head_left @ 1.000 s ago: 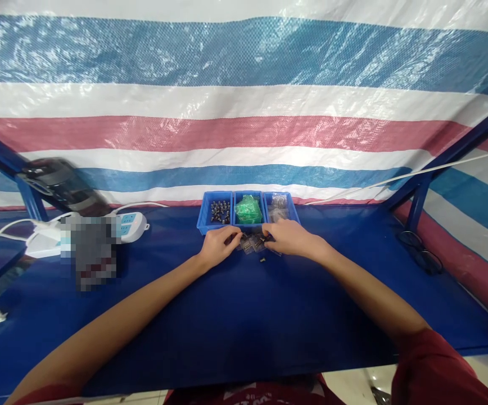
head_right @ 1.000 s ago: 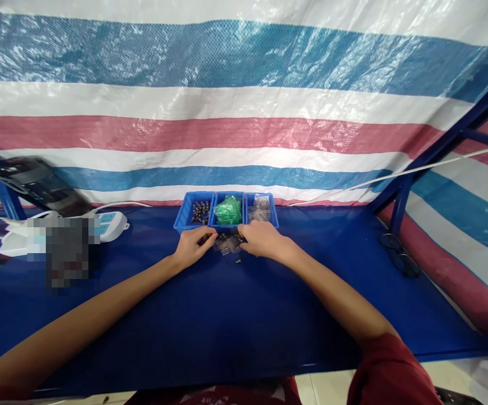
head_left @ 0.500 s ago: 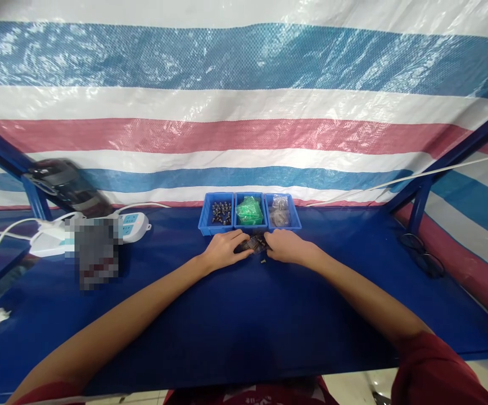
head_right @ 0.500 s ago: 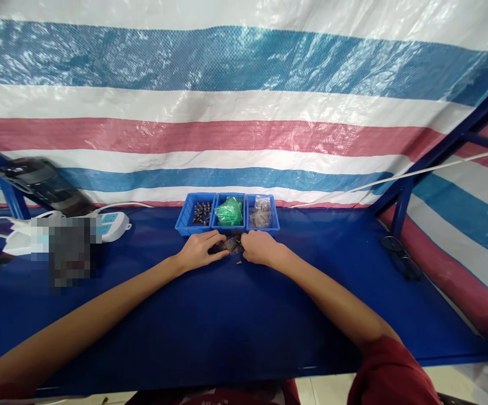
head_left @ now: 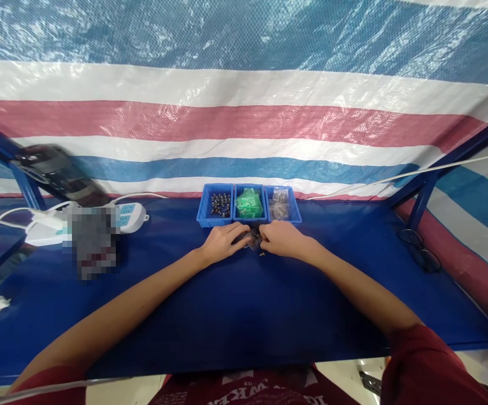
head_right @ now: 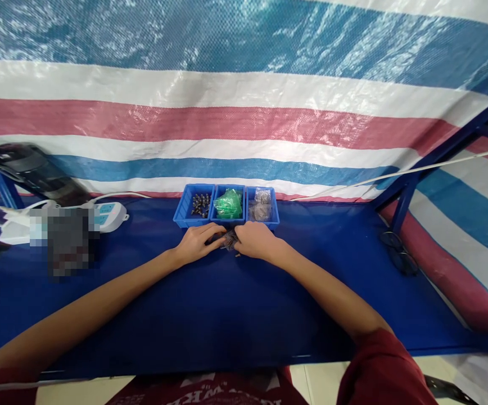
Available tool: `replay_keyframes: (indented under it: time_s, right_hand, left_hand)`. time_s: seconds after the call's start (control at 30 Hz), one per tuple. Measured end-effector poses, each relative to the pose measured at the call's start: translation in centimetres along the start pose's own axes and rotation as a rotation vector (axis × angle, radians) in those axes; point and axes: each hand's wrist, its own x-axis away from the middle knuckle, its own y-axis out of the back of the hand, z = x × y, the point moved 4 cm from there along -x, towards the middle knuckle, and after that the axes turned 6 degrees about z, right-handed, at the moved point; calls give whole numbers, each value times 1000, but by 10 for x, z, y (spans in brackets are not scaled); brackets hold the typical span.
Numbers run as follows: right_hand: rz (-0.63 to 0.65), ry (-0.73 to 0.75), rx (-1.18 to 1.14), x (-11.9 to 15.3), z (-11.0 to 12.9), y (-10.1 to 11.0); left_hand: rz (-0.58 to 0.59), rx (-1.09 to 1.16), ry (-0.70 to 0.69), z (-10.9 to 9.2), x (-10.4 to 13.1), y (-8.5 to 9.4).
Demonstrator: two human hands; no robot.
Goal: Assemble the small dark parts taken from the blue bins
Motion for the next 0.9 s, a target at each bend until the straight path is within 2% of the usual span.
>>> replay_keyframes:
  time_s: [0.1,0.27,0.43,0.63,0.9]
  right_hand:
    - [-103,19,-34,4,1,8]
    - [-279,148,-202,7,6,16]
    - [-455,178,-392,4,1,16]
    - [-546,216,-586,-4,1,5]
    - [-692,188,-738,-8,11,-23]
  left_hand:
    - [-13,81,15,0,0,2]
    - [-44,235,25,-1,1,4]
    - [-133,340,128,-1,1,6]
    - [-224,392,208,2,4,8]
    - [-276,401,203,2,3,10]
